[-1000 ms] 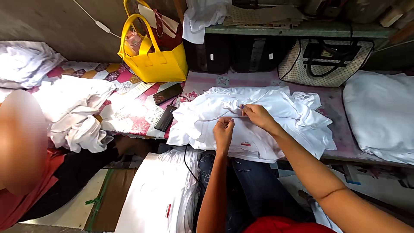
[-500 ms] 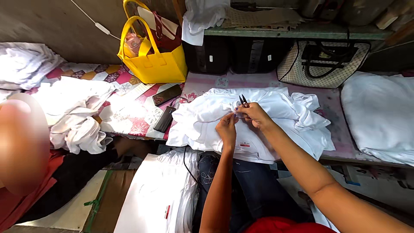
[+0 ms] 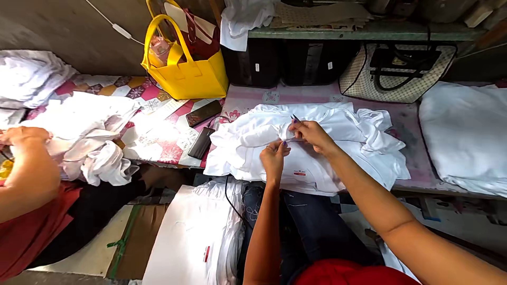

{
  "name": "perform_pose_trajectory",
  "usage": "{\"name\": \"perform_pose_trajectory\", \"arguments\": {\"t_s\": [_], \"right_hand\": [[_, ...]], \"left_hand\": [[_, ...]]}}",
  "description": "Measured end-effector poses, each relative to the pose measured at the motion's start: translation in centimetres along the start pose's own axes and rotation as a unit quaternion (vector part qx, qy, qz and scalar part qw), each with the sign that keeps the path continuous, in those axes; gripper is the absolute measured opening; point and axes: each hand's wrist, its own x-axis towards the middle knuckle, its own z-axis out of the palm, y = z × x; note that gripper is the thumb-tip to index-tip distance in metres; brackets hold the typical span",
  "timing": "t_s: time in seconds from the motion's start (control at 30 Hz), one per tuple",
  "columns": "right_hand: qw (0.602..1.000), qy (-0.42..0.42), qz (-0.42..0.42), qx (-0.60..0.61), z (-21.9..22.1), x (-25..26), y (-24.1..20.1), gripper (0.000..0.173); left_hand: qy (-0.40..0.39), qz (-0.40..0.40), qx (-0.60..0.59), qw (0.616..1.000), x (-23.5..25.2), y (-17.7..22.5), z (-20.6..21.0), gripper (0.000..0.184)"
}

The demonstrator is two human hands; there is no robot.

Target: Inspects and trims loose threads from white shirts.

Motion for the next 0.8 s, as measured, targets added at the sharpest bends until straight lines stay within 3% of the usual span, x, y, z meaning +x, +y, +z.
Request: {"name": "perform_pose_trajectory", "arguments": {"t_s": [0.07, 0.23, 0.37, 0.67, 0.73, 0.8], "right_hand": [[0.998, -0.020, -0.005, -0.054, -0.9, -1.0, -0.8, 0.056], [0.976, -0.141, 0.020, -0.164, -1.6, -2.3, -0.7, 0.048], [0.957, -0.181, 0.032, -0.225, -0.3, -2.0, 0.0, 0.049], [0.961, -0.159, 0.018, -0.226, 1.1, -0.6, 1.4, 0.043], [0.961, -0.142, 0.001, -0.236, 0.6, -0.8, 1.6, 0.044], [0.965, -0.098, -0.028, -0.242, -0.2, -1.3, 1.0, 0.044]], "left_hand": [[0.006, -0.002, 0.018, 1.000, -0.3, -0.1, -0.7, 0.011], [-0.023, -0.017, 0.005, 1.000, -0.9, 0.1, -1.6, 0.010], [-0.022, -0.023, 0.027, 0.999, -1.3, 0.3, -1.6, 0.009], [-0.036, 0.011, 0.029, 0.999, -1.4, -0.4, -1.8, 0.012], [-0.077, -0.001, 0.091, 0.993, -1.9, 0.2, -2.7, 0.014], [-0.170, -0.054, 0.244, 0.953, -2.6, 2.1, -4.4, 0.026]]}}
